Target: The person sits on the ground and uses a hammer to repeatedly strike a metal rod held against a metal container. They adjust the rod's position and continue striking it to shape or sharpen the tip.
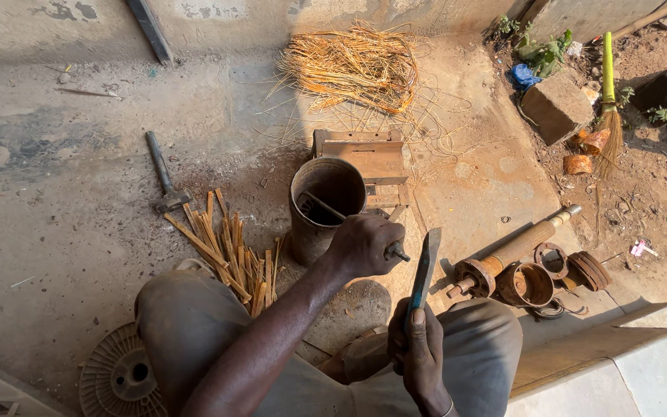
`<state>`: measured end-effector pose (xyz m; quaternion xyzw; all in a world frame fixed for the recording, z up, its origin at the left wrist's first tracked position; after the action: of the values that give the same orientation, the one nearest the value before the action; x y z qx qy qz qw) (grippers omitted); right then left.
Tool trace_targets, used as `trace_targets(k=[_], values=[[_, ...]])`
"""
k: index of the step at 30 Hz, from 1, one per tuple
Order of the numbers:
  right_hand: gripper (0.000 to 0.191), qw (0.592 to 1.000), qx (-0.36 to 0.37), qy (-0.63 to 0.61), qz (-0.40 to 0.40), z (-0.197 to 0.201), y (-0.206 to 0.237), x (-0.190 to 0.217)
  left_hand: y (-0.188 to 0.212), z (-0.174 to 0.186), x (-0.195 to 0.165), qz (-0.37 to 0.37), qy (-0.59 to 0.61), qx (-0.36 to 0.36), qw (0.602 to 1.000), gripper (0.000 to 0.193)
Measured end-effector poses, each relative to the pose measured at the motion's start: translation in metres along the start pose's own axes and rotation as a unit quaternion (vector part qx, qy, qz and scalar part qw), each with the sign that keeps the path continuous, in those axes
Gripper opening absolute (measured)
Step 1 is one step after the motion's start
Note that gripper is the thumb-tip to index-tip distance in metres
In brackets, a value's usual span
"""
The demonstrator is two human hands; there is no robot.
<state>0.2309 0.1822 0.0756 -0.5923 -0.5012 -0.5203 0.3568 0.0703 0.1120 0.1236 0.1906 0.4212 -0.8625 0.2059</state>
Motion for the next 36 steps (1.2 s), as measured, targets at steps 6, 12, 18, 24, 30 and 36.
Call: trace_targets(k=[6,12,18,24,30,36], values=[[0.054,0.997,-0.041,-0.017,0.062,0.018,0.005,0.037,0.0,-0.006,-0.006,0.003,-0.009,0.016,1.0,0.021],[0.054,0.995,-0.054,-0.047,0.069,0.025,0.01,0.042,-0.001,-0.004,-0.016,-0.01,0.008,0.0,1.0,0.022],[0.052,0.999,0.005,-0.004,0.04,0.008,-0.006,0.01,-0.001,-0.007,-0.013,0.006,0.002,-0.003,1.0,0.022],[0.05,1.0,0.027,0.008,0.015,-0.003,-0.009,-0.007,0.002,0.0,-0.01,0.008,0.002,-0.022,1.0,0.022],[0.049,1.0,0.021,0.02,0.007,0.003,-0.011,-0.015,0.002,-0.005,-0.003,0.02,0.005,-0.013,1.0,0.024],[0.053,0.998,0.047,0.016,0.031,-0.004,-0.019,-0.006,0.001,-0.007,-0.001,0.029,-0.008,-0.021,0.999,0.024]])
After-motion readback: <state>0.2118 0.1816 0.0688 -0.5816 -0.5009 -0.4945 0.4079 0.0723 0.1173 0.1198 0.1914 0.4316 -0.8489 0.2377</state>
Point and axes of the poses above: each hand's wrist, its own y-axis away from the middle knuckle, its own z-axis out of the back of the hand, x = y × z, the point moved 9 cm from there along -y, towards the middle knuckle, and after that the axes turned 1 degree about y, right-handed, at the moved point
